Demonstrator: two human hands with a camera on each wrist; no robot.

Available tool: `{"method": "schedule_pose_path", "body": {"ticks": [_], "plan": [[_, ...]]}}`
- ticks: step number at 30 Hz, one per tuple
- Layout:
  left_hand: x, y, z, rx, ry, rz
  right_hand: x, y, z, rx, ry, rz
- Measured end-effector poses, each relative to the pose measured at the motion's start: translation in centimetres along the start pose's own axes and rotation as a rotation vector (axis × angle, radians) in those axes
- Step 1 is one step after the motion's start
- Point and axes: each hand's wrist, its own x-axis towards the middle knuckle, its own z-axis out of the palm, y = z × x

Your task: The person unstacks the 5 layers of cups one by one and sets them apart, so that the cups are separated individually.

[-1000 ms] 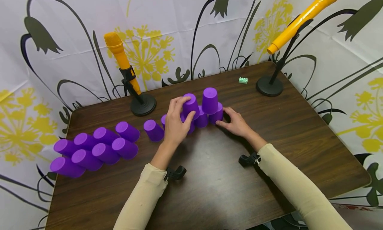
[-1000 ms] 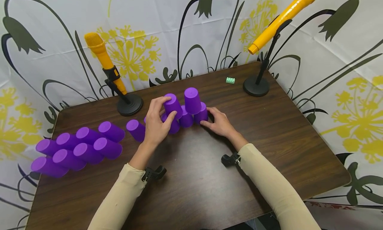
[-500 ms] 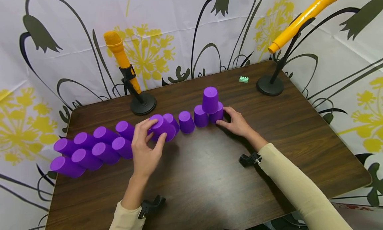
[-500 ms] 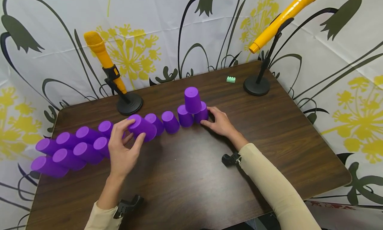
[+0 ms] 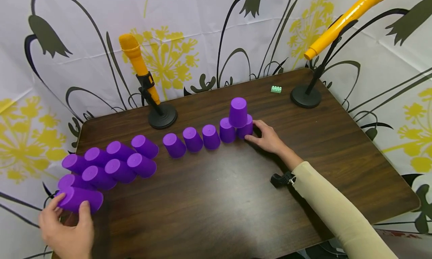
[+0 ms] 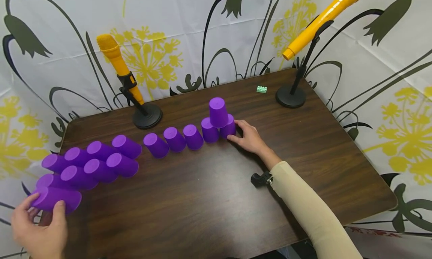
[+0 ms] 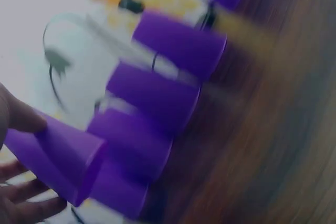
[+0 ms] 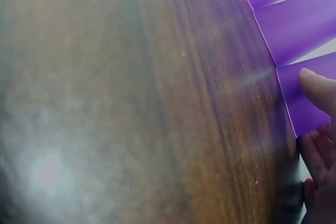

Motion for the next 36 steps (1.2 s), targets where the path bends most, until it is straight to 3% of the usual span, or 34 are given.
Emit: {"method": "schedule_pose_path", "body": {"ticks": [5,9,13,21,28,30,32,36], "plan": [[1.0,-3.4,-0.7,0.116,-0.010,-0.146,0.0,0.1,0.0,0.000,0.004,-0.004],[1.1,-4.6,-0.5,0.144,-0.034,-0.222,0.0,0.1,0.0,0.007,0.001,-0.016],[1.1,-5.1,-0.2,0.110,-0.064,-0.311,-0.1,0.0,0.1,0.011,0.000,-0.012],[1.0,-5.6,0.2,0.051,-0.058,-0.359,0.0,0.1,-0.1,0.006,-0.001,-0.010],[0.7,-5.1,-0.1,0.094,-0.056,-0.383,0.0,0.1,-0.1,0.007,-0.006,-0.009],[0.5,-4.9,-0.2,0.111,-0.041,-0.381,0.0,0.1,-0.1,0.005,-0.004,-0.010],[0.4,-4.6,-0.3,0.122,-0.001,-0.337,0.1,0.1,-0.1,0.004,-0.002,-0.012],[0.5,-3.1,-0.3,0.121,0.161,-0.108,0.1,0.1,-0.2,-0.001,0.001,-0.015]]}}
